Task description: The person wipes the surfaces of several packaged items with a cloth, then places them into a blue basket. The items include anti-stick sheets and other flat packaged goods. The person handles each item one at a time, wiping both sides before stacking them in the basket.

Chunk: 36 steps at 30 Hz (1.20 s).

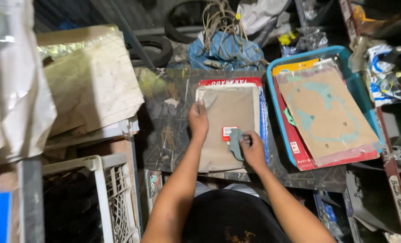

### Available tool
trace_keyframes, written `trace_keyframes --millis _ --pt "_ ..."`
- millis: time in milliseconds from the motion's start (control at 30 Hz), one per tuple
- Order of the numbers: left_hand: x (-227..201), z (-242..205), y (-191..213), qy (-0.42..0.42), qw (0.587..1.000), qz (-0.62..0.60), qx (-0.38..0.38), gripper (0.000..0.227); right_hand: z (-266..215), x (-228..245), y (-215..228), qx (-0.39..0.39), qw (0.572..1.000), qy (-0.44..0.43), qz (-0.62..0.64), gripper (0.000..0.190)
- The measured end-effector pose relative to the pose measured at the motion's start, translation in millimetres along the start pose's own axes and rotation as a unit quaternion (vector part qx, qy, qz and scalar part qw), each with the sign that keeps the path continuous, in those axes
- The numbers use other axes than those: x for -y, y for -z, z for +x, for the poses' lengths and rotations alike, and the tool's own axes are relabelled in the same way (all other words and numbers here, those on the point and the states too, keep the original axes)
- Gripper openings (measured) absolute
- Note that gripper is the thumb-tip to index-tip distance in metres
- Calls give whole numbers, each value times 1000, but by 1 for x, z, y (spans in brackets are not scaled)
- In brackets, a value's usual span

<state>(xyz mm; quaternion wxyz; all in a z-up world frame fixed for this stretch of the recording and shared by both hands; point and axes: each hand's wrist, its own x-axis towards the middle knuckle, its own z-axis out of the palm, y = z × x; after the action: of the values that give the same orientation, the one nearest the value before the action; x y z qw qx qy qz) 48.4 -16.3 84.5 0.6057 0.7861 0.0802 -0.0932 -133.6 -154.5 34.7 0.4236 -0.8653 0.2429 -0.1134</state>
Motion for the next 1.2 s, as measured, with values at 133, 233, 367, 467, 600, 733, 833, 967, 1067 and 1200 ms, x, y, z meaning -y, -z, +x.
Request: trace_keyframes --millis 133,233,367,467,600,733,833,967,1067,1200 --pt "-40 -10 5 -107 994 7 -29 35 29 34 15 -55 995 -50 68 44" --pt "-55 -16 8 -165 986 19 -32 40 55 71 33 -117 990 78 17 54" --pt "-70 -21 11 -253 967 32 -16 42 97 120 66 -156 964 217 -9 51" --pt "-78 -27 13 -298 954 17 10 40 114 152 90 -62 952 298 -7 44" --pt "-78 -27 12 -324 946 21 20 39 131 147 90 -1 955 296 -33 39" --pt "-78 -28 11 -343 939 29 18 37 141 141 89 52 959 259 101 45" --pt "-82 -29 12 -361 932 23 16 38 138 161 92 55 959 271 59 33" --pt "-97 -33 12 -391 920 -6 9 40 151 156 79 32 963 256 74 28" --pt "-103 -31 12 -410 912 -13 0 40 155 165 80 10 963 251 92 17" --pt "-109 -22 13 -437 899 -14 -26 37 160 177 93 -7 963 245 110 13"
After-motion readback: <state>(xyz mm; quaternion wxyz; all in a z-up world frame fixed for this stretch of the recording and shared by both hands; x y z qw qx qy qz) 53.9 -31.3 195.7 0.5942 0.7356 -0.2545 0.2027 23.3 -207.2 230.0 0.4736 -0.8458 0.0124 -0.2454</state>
